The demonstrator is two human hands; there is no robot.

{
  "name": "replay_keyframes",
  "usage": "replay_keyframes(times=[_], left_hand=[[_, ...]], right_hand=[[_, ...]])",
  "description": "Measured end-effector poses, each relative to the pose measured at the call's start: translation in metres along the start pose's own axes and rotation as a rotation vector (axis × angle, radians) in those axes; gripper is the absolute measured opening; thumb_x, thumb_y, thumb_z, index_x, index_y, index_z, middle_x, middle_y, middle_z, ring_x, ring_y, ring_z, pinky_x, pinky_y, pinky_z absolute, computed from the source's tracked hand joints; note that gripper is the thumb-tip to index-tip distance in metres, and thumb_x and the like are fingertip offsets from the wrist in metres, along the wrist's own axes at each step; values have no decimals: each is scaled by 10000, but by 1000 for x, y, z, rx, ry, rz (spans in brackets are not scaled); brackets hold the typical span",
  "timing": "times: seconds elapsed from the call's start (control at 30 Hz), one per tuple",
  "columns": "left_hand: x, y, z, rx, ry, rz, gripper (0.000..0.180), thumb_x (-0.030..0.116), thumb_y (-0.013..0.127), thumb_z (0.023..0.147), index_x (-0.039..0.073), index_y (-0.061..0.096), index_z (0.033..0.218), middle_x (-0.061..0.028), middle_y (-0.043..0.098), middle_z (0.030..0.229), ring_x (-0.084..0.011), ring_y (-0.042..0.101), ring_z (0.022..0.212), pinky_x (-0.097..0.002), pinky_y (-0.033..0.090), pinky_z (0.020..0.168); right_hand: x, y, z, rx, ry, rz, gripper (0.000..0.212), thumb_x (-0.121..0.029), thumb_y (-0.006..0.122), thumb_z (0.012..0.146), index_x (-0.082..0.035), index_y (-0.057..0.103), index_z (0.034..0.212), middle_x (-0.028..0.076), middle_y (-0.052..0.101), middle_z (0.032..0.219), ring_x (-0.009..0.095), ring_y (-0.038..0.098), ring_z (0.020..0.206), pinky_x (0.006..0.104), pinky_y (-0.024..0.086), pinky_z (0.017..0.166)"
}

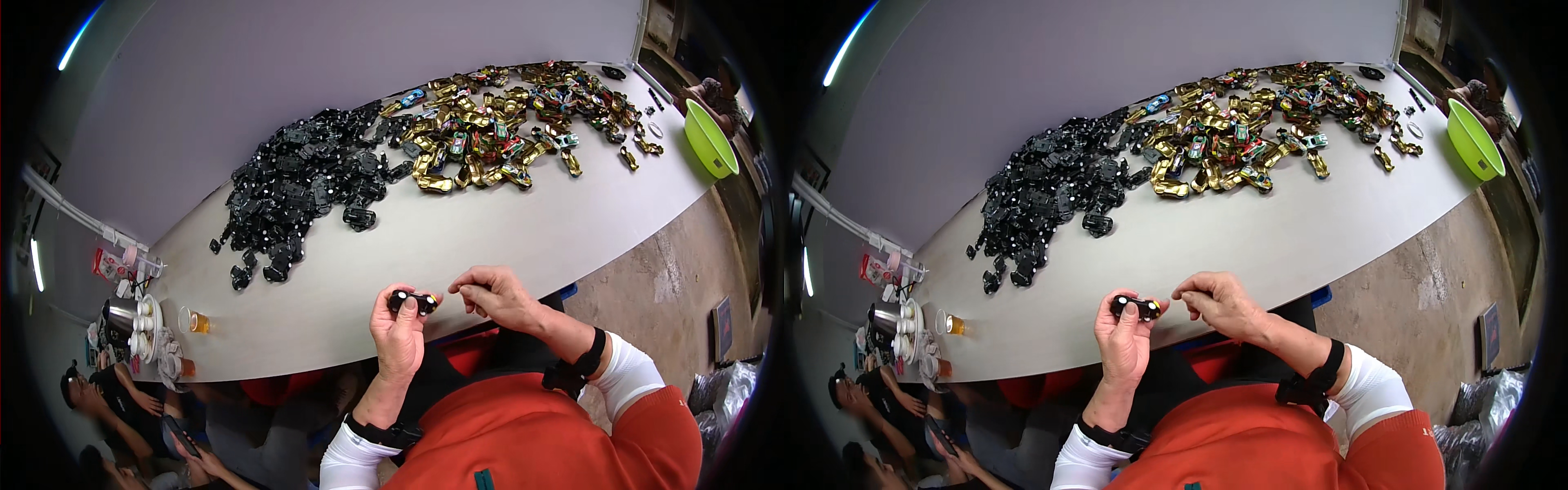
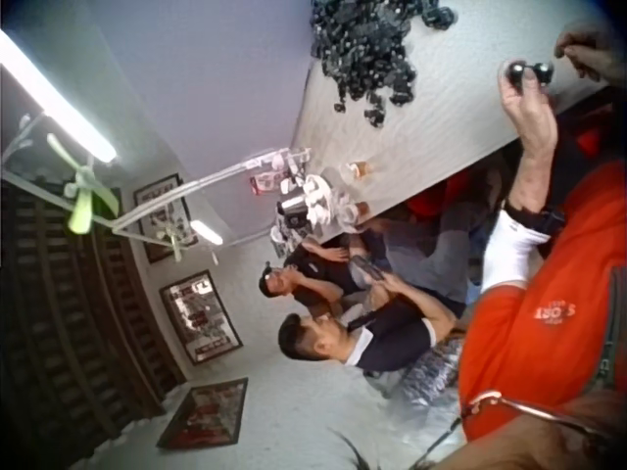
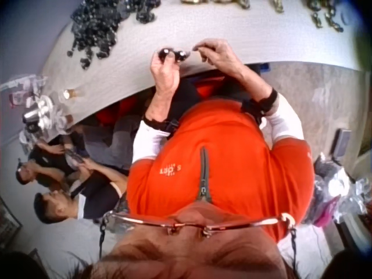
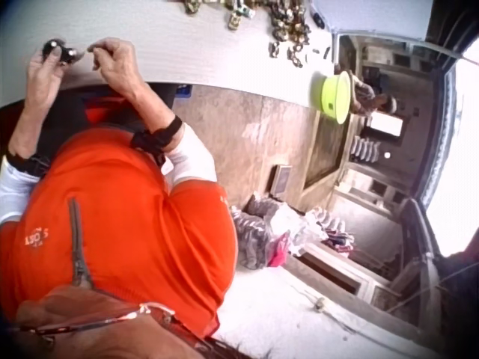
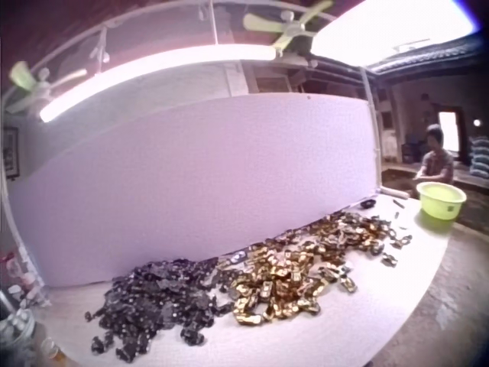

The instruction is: The person assembles small toy cars by hand at a table. They pick up a black chassis and a colored body, align the parts, and press them together to form a complete unit. The process is repeated for multiple cars, with the person handling the components one at a time.

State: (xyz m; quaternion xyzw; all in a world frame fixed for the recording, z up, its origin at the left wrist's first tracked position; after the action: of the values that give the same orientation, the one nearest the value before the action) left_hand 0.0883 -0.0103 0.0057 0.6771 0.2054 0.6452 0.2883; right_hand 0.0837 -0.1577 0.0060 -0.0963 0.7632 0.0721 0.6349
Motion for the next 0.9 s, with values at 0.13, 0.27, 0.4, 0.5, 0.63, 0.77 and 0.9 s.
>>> replay_keyframes(times=[0.13, 0.27, 0.4, 0.5, 0.63, 0.77, 0.9], left_hand=[[-16, -2, -8, -80, -154, 250, 287, 12, 587, 846, 1, 482, 1114, -48, 557, 922, -106, 560, 732, -260, 503, 697], [-7, 3, -12, -109, -35, 460, 504, -42, 588, 816, -10, 372, 1271, -46, 548, 920, -83, 541, 756, -210, 480, 670], [-3, 15, -18, -285, 95, 731, 665, -99, 596, 772, -12, 286, 1354, -66, 560, 902, -101, 557, 767, -227, 483, 703], [-2, 19, -19, -336, 88, 760, 703, -137, 569, 751, -8, 261, 1370, -48, 533, 896, -84, 546, 770, -208, 479, 681], [-5, 21, -19, -300, 9, 723, 690, -142, 559, 758, -13, 261, 1366, -54, 537, 897, -84, 546, 761, -211, 480, 684], [-9, 19, -16, -166, -72, 626, 579, -94, 595, 780, -24, 362, 1305, -52, 545, 843, -77, 545, 736, -211, 478, 683], [-32, -7, -14, -92, -303, 410, 307, -27, 610, 816, -38, 554, 1117, -40, 543, 809, -69, 541, 674, -194, 464, 621]], right_hand=[[-27, -2, 2, 6, -248, -9, 168, -148, 565, 881, -18, 621, 973, -5, 530, 650, 50, 472, 577, 204, 395, 513], [4, 15, 9, -199, 178, 200, 227, -225, 611, 862, -24, 631, 966, -4, 525, 629, 61, 464, 533, 197, 361, 463], [4, 18, 9, -261, 153, 86, 231, -263, 678, 806, -35, 664, 837, 18, 581, 645, 68, 484, 494, 206, 389, 425], [-9, 19, 6, -254, 66, -54, 197, -206, 673, 800, -12, 659, 827, 39, 588, 624, 101, 512, 494, 243, 417, 443], [-34, 18, 0, -98, -243, -364, 162, -133, 640, 795, 27, 633, 811, 137, 606, 655, 208, 572, 541, 315, 454, 510], [-34, 16, -3, 4, -353, -423, 130, -85, 591, 819, 39, 624, 842, 141, 594, 720, 210, 598, 662, 320, 463, 580], [-17, 10, -1, -67, -158, -18, 160, -94, 555, 868, 15, 651, 933, 28, 563, 648, 92, 535, 589, 249, 436, 516]])
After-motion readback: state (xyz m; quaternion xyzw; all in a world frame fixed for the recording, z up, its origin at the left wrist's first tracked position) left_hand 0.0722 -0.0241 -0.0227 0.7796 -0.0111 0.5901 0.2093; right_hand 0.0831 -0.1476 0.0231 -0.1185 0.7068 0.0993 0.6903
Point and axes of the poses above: each hand's wrist, its own z-axis towards the middle knuckle, its own y-axis out of the palm, x = y × z, the point moved 9 cm from there along z, towards the middle knuckle
